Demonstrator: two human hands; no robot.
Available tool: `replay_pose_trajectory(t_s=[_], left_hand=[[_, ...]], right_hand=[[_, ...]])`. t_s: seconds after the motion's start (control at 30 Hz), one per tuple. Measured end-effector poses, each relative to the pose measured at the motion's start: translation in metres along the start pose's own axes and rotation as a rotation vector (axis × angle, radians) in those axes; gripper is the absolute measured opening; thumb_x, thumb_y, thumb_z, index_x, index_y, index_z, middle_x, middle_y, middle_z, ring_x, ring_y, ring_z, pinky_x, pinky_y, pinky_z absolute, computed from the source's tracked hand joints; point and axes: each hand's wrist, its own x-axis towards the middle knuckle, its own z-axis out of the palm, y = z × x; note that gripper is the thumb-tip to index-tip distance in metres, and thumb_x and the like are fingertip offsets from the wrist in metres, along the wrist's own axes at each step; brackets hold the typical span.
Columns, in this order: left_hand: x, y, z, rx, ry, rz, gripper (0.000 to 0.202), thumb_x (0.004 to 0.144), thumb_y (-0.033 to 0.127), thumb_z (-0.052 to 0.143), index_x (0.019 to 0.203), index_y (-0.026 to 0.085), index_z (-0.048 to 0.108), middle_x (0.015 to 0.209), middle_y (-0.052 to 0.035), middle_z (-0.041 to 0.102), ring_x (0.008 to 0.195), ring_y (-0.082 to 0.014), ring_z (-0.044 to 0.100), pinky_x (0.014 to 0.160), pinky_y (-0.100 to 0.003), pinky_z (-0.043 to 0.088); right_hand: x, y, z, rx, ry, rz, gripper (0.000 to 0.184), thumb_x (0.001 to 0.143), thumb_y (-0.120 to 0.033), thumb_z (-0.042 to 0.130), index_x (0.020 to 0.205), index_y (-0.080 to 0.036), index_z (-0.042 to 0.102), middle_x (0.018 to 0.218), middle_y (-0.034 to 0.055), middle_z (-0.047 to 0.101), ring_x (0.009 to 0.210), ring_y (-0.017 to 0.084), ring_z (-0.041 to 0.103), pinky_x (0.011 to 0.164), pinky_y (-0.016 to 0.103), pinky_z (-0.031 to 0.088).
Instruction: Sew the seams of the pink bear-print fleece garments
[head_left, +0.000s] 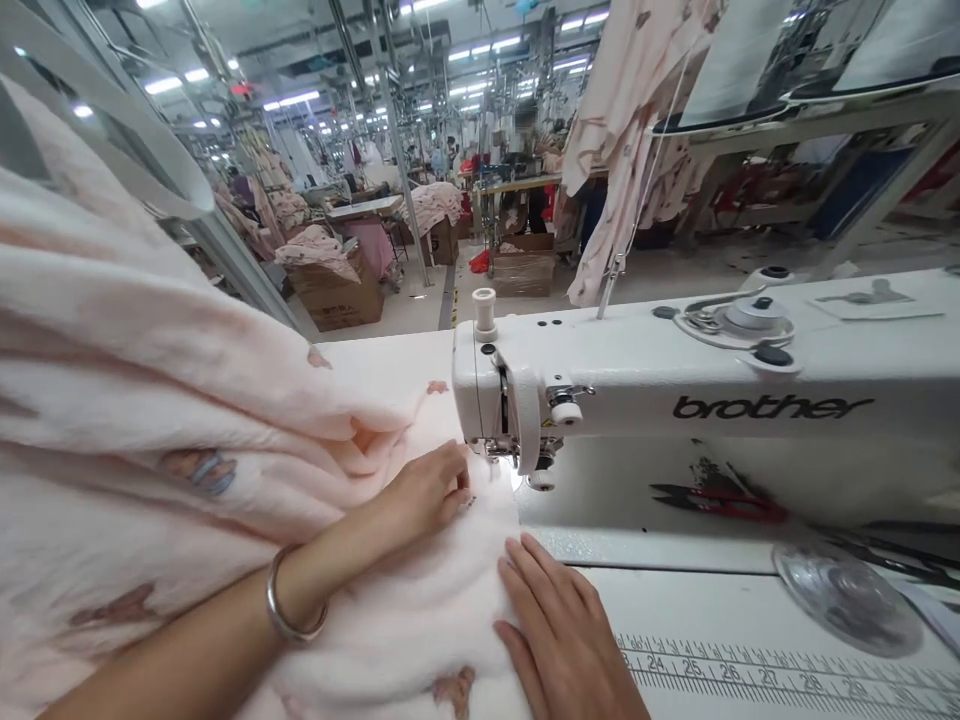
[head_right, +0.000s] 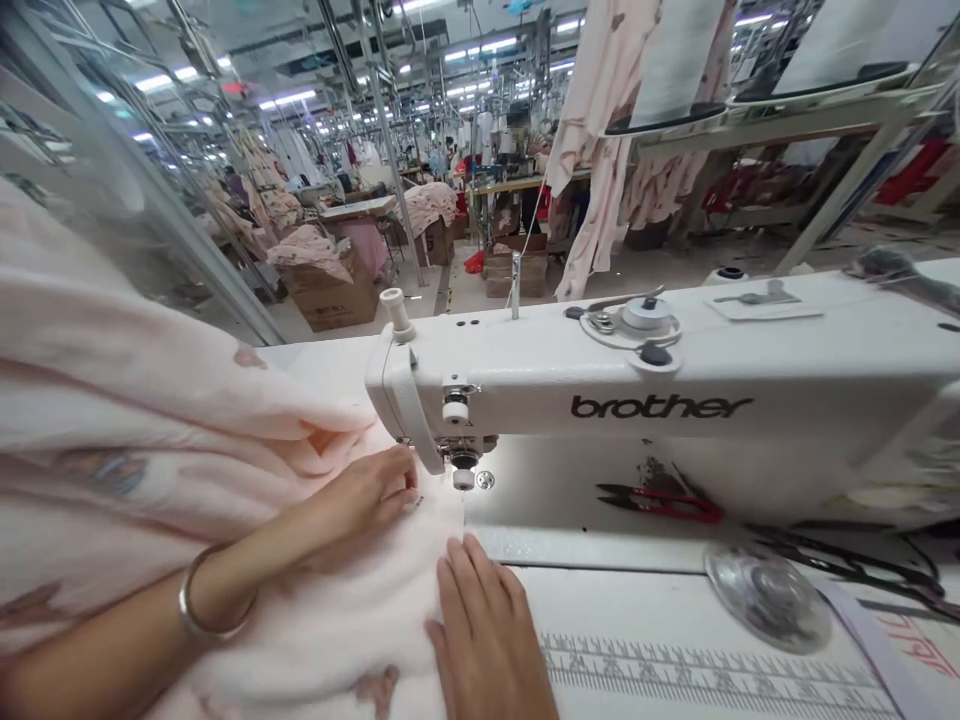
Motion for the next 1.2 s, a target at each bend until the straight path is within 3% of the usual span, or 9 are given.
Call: replay_pose_trajectory(t_s=[0.1,0.2,0.3,0.37,0.5,0.67,1.2], left_hand=[[-0.011,-0.014,0.003,-0.075,-0.012,0.051,0.01,0.084,0.018,0.044,0.082,0.016,0.053,0.097,-0.0065,0.061,0.088,-0.0172,0.057,0.08,-0.027,0.044],[-0.016,-0.012,-0.002,-0.15,0.037,0.054,0.011,0.085,0.022,0.047,0.083,0.017,0.056,0.105,-0.0068,0.061,0.096,-0.0184,0.058,0.086,-0.028,0.043],[-0.014,0.003,-0.006,-0.279,0.102,-0.079,0.014,0.083,0.028,0.052,0.082,0.017,0.061,0.098,-0.0056,0.065,0.087,-0.0177,0.061,0.077,-0.027,0.046],[-0.009,0.01,-0.002,-0.458,0.035,-0.209,0.018,0.08,0.032,0.055,0.079,0.016,0.061,0.079,-0.0042,0.066,0.072,-0.0161,0.062,0.065,-0.024,0.046],[0.002,0.006,0.02,-0.788,-0.067,-0.397,0.023,0.075,0.037,0.06,0.076,0.014,0.057,0.06,-0.0023,0.062,0.059,-0.0156,0.062,0.055,-0.023,0.046],[0.005,-0.003,0.039,-0.694,-0.012,-0.431,0.022,0.073,0.036,0.06,0.075,0.014,0.06,0.061,-0.0015,0.064,0.056,-0.0143,0.063,0.055,-0.022,0.045],[0.008,0.0,0.029,-0.624,-0.077,-0.409,0.021,0.074,0.035,0.056,0.072,0.015,0.061,0.06,-0.0003,0.064,0.052,-0.0129,0.061,0.054,-0.022,0.043]], right_hand=[[-0.004,-0.001,0.003,0.016,-0.014,0.005,0.032,0.091,-0.02,0.051,0.12,-0.01,0.054,0.131,0.0132,0.051,0.126,0.029,0.039,0.099,0.04,0.032],[0.002,-0.001,-0.001,0.093,-0.005,0.044,0.023,0.09,-0.019,0.051,0.112,-0.012,0.054,0.122,0.0129,0.054,0.121,0.029,0.042,0.098,0.041,0.032],[0.017,0.005,-0.007,0.215,-0.003,0.184,0.007,0.093,-0.018,0.045,0.092,-0.017,0.052,0.101,0.0091,0.056,0.102,0.024,0.05,0.086,0.039,0.038],[0.026,0.012,-0.009,0.21,0.01,0.284,0.01,0.094,-0.022,0.044,0.086,-0.018,0.048,0.089,0.0068,0.053,0.088,0.023,0.051,0.074,0.036,0.041],[0.028,0.022,-0.004,0.129,0.024,0.299,0.016,0.093,-0.029,0.048,0.101,-0.016,0.05,0.091,0.0078,0.052,0.086,0.024,0.049,0.072,0.037,0.041],[0.021,0.02,0.0,0.096,-0.029,0.245,0.03,0.092,-0.021,0.049,0.122,-0.016,0.051,0.095,0.0088,0.048,0.091,0.024,0.048,0.077,0.039,0.038],[0.025,0.015,-0.001,0.078,0.026,0.21,0.03,0.09,-0.012,0.048,0.119,-0.01,0.056,0.094,0.0112,0.046,0.091,0.025,0.046,0.076,0.039,0.038]])
